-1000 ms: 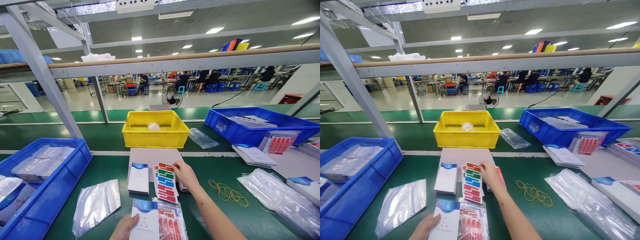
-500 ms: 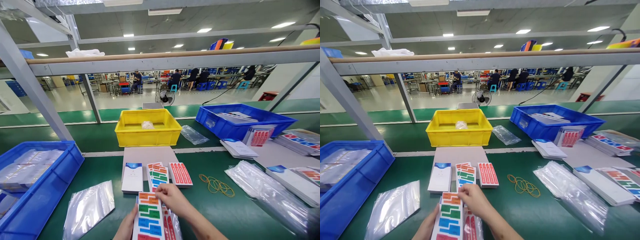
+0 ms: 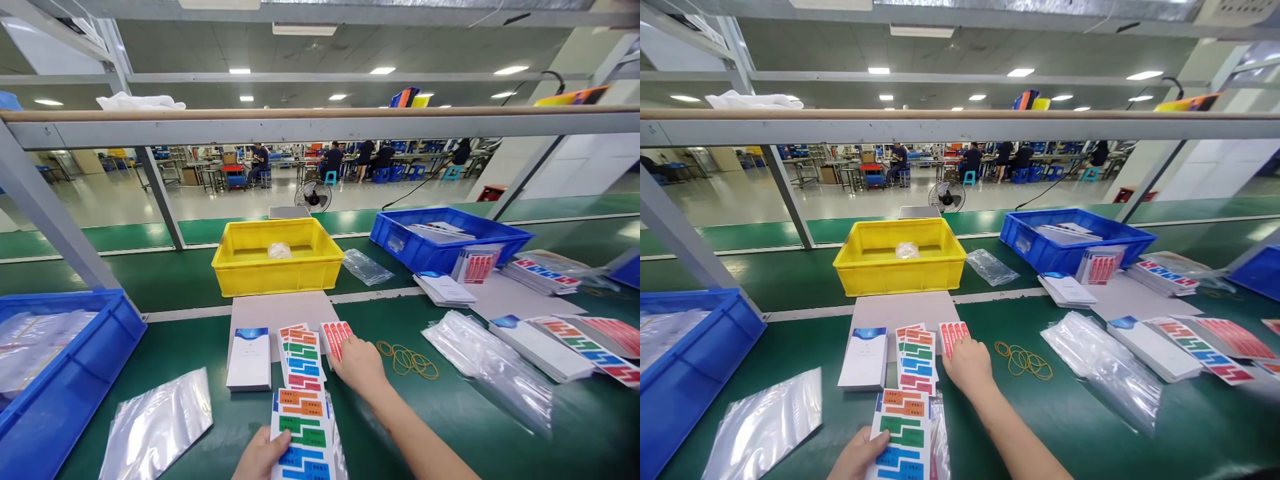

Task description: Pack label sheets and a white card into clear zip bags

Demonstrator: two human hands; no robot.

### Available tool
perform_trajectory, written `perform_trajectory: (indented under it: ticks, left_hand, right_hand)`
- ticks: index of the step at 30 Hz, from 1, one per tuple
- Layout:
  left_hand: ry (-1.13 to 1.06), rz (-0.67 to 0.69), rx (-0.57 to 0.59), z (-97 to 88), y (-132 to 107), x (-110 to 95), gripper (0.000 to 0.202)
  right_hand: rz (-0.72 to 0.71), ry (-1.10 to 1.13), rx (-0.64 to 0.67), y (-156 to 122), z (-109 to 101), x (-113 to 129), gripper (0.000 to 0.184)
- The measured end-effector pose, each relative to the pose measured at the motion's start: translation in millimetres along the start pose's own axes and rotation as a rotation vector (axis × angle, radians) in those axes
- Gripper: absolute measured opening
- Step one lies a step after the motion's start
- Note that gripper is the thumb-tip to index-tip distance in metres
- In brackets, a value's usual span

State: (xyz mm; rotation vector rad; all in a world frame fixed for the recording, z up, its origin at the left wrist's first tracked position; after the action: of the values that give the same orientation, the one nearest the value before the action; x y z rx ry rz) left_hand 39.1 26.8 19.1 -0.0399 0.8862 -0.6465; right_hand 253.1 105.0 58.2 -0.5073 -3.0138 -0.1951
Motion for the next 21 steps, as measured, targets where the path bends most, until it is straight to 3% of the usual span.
perform_trajectory:
  ticks: [8, 15, 17, 19, 21]
  left_hand:
    - [0.019, -0.058, -0.104, -14.8, 1.9, 4.5, 0.040]
    - [-0.001, -0.081, -0.267, -13.3, 3.6, 2.0, 0.030]
    - [-0.065, -0.083, -0.320, -11.1, 5.0, 4.0, 0.031]
    - [-0.133, -0.036, -0.374, -11.1, 7.7, 6.7, 0.031]
    - [-0.183, 0.032, -0.405, -12.3, 10.3, 8.8, 0.030]
  right_hand:
    - [-0.025, -0.055, 0.016, 3.6, -0.2, 0.2, 0.020]
    - [-0.129, 0.073, -0.214, -13.2, -5.6, -10.8, 0.024]
    - [-0.243, 0.222, -0.400, -34.4, -19.9, -3.5, 0.025]
    - [-0.456, 0.454, -0.636, -67.4, -36.8, 10.7, 0.020]
    - [-0.662, 0.574, -0.693, -99.8, -42.7, 31.4, 0.020]
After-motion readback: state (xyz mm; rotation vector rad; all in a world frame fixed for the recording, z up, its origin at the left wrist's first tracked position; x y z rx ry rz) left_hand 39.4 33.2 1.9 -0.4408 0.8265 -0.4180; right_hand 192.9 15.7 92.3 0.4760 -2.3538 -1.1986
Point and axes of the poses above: each hand's wrist, its own y-axis towards the middle knuckle, its own z-axis out of the palm, x = y × z, the point moved 4 cm from there along y, towards the middle knuckle, and after that the axes turned 14 degrees about z, right-handed, at the moved point
